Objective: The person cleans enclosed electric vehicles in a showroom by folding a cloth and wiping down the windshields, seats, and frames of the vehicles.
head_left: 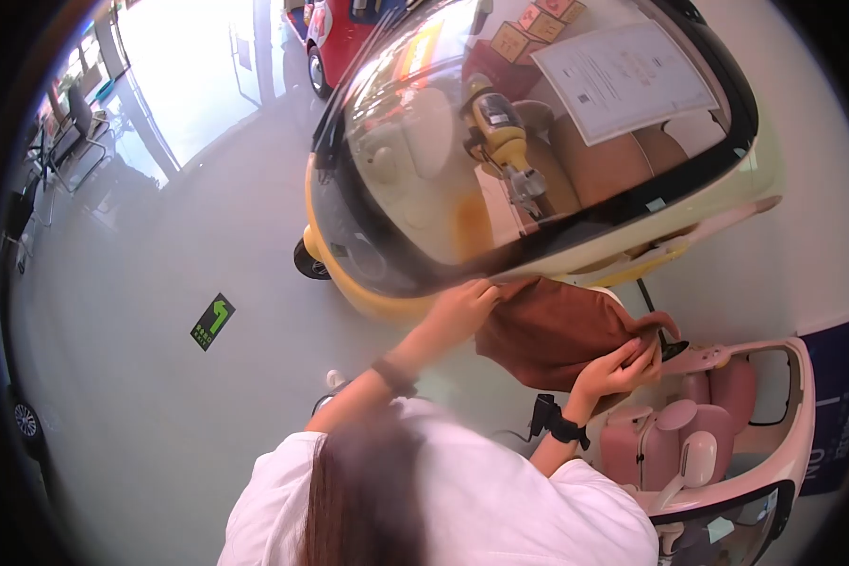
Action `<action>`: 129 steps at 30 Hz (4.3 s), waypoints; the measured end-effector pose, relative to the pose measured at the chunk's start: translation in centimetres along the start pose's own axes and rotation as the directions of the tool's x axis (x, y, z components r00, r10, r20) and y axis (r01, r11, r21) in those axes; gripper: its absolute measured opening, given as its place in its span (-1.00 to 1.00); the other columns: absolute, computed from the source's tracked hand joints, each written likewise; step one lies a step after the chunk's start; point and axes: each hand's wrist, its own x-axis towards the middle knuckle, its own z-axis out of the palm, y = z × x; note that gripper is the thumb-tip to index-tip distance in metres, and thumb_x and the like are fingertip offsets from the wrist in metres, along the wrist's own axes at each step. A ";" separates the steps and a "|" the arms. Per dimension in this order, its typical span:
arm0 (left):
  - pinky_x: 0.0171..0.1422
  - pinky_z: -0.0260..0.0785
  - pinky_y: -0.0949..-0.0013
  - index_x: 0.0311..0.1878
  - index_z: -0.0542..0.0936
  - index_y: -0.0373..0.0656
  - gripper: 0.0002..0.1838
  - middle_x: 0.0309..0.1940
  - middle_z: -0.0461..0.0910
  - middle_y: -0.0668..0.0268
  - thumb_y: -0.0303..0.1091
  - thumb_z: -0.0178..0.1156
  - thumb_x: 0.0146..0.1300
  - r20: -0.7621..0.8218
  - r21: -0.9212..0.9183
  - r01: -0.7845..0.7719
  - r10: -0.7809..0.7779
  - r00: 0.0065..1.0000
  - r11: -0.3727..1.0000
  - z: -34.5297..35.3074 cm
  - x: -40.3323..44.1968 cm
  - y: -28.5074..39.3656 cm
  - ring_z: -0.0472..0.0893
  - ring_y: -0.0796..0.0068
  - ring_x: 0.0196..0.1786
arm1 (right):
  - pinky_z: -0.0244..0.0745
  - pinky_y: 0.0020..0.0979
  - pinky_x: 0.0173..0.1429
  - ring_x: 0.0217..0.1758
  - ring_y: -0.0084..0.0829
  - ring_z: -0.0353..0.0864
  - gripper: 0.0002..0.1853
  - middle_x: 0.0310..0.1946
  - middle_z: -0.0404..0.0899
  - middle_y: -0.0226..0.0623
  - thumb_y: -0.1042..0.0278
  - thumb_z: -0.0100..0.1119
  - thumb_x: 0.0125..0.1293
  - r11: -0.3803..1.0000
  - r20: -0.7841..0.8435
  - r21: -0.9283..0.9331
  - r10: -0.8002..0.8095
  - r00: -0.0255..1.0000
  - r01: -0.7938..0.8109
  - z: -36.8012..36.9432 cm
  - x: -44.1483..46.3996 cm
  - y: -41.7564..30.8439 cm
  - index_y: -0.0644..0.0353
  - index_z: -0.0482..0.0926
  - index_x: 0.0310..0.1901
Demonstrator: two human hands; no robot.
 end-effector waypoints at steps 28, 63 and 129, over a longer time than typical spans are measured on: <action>-0.06 0.43 -0.04 -0.18 0.55 -0.20 -0.84 -0.26 0.62 0.00 -0.30 0.13 0.37 0.230 0.214 0.612 -0.648 0.726 0.761 -36.0 1.0 -34.8 0.61 -0.10 -0.13 | 0.39 -0.16 -0.11 -0.12 -0.18 0.55 -0.64 -0.06 0.52 -0.30 0.48 0.17 0.38 0.966 0.433 0.108 -0.257 0.864 0.233 28.3 -12.5 -36.6 0.04 0.62 0.18; -0.48 0.55 0.44 0.02 0.30 -0.28 -0.87 -0.18 0.66 0.13 -0.43 -0.11 0.56 -0.046 -0.200 0.629 -0.648 0.760 0.751 -84.6 17.8 -82.6 0.73 0.35 -0.42 | 0.52 -0.27 0.12 0.01 -0.20 0.65 -0.27 -0.05 0.66 0.01 0.45 0.27 0.09 0.485 0.957 0.287 -0.189 0.222 -0.826 63.9 -7.2 -99.7 0.31 0.36 0.37; 0.23 0.49 0.20 -0.03 0.63 -0.29 -0.81 0.04 0.68 0.12 -0.65 0.17 0.33 -0.010 -0.079 0.165 -0.166 0.986 0.983 -101.3 93.8 -172.2 0.67 0.07 0.07 | 0.24 -0.23 0.48 0.39 -0.17 0.38 -0.33 0.31 0.36 -0.09 0.51 0.34 0.29 0.629 0.435 0.603 0.256 0.863 -0.491 163.2 30.0 -151.5 0.26 0.25 0.38</action>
